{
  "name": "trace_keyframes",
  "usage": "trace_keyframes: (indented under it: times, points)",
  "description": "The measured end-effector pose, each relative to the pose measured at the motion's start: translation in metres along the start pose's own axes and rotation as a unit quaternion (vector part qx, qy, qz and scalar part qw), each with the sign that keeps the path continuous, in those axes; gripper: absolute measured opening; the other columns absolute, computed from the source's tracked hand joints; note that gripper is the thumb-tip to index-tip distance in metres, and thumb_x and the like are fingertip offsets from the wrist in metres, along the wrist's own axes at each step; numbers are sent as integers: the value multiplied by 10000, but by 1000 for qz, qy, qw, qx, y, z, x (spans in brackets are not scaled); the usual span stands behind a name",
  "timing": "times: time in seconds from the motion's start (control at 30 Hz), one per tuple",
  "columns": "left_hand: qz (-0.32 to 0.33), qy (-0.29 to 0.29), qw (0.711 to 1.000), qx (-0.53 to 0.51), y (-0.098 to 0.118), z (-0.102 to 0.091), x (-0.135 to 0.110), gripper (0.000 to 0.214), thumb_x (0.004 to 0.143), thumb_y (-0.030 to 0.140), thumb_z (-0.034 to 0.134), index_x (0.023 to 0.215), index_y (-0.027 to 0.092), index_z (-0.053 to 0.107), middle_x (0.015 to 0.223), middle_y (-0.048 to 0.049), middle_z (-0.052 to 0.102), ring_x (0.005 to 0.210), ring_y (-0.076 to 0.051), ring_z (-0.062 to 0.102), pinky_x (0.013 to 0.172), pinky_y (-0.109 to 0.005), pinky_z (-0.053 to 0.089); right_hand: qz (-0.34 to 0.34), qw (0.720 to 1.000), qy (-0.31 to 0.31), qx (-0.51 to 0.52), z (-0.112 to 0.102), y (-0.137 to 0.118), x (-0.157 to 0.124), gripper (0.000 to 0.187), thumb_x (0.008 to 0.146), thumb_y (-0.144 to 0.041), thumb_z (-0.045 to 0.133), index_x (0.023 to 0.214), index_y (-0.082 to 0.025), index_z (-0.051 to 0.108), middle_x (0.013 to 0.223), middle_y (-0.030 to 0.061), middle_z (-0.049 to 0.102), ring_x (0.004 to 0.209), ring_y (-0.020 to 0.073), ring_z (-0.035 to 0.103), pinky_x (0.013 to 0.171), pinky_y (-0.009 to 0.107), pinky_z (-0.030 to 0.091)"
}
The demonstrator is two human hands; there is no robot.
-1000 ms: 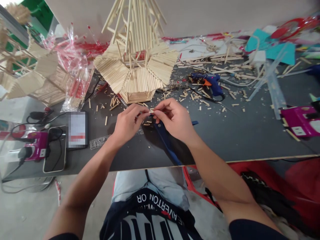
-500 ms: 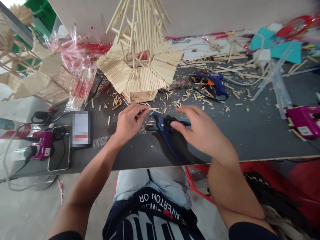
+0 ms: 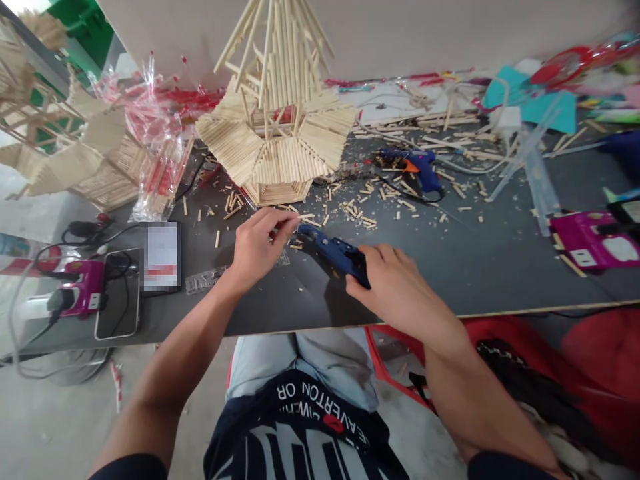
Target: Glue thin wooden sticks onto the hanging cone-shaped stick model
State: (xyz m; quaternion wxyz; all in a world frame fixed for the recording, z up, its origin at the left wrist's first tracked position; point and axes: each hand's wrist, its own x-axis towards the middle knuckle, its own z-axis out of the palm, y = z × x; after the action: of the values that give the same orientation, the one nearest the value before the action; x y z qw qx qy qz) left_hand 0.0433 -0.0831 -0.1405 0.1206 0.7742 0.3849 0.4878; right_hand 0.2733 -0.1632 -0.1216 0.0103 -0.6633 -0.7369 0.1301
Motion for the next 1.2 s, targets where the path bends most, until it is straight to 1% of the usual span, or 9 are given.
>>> trace_keyframes:
  times: [0.07,0.13,0.2,0.3,0.4,0.6,0.77,0.9,1.2]
  points:
    - [7,5,1000,2,0,0,0,95,969,186,649,936,152,731,828,-17,739,660,-64,616,609,-158,513,24,995,-8,95,0,6,-2,462,931,-391,457,1213,-64,622,1120,219,661,1017,369,642,886,499,509]
    - [10,7,1000,4,0,1,-1,91,969,181,648,942,152,730,829,-18,735,652,-63,611,611,-160,513,61,977,-14,204,3,10,-5,461,954,-468,411,1174,-124,625,1061,168,684,958,325,650,850,460,505]
    - [7,5,1000,5,-1,2,-2,95,972,184,643,948,157,730,830,-18,733,644,-63,610,618,-168,520,97,945,-7,311,9,11,-9,468,965,-543,396,1126,-173,632,956,110,689,887,284,638,819,428,494]
    - [-1,10,1000,13,-1,3,-3,98,972,194,644,943,162,732,828,-13,733,648,-64,610,617,-168,521,115,877,7,467,19,1,-16,491,975,-621,404,1081,-209,650,909,63,674,856,239,614,820,387,486]
    - [1,15,1000,20,0,5,-5,91,968,187,648,941,157,730,845,-13,737,675,-63,625,632,-159,525,111,835,7,539,23,-19,-22,505,969,-660,443,1057,-219,674,895,41,663,834,210,592,826,356,481]
    - [3,10,1000,23,2,7,-6,88,966,198,657,945,149,727,831,-16,728,665,-61,625,624,-157,521,88,840,27,535,17,-43,-25,451,1010,-596,423,1071,-225,672,913,37,670,821,194,570,804,335,472]
    - [14,21,999,23,4,6,-5,70,957,156,651,939,150,718,837,-19,733,711,-74,657,641,-165,529,65,850,42,520,18,-47,-27,455,1018,-573,434,1133,-199,668,1094,73,704,966,208,603,908,356,457]
    - [19,14,999,25,8,4,-5,68,958,150,647,946,146,714,837,-21,734,719,-78,664,667,-174,530,64,854,41,514,22,-52,-28,479,1025,-583,410,1114,-186,664,1055,79,698,920,201,597,876,361,459]
    - [53,1,997,52,4,0,-6,98,982,166,619,1010,159,713,918,-39,759,821,-101,711,719,-192,542,39,879,59,471,19,-59,-29,454,1039,-552,387,1203,-204,629,1094,100,665,990,231,599,919,413,473]
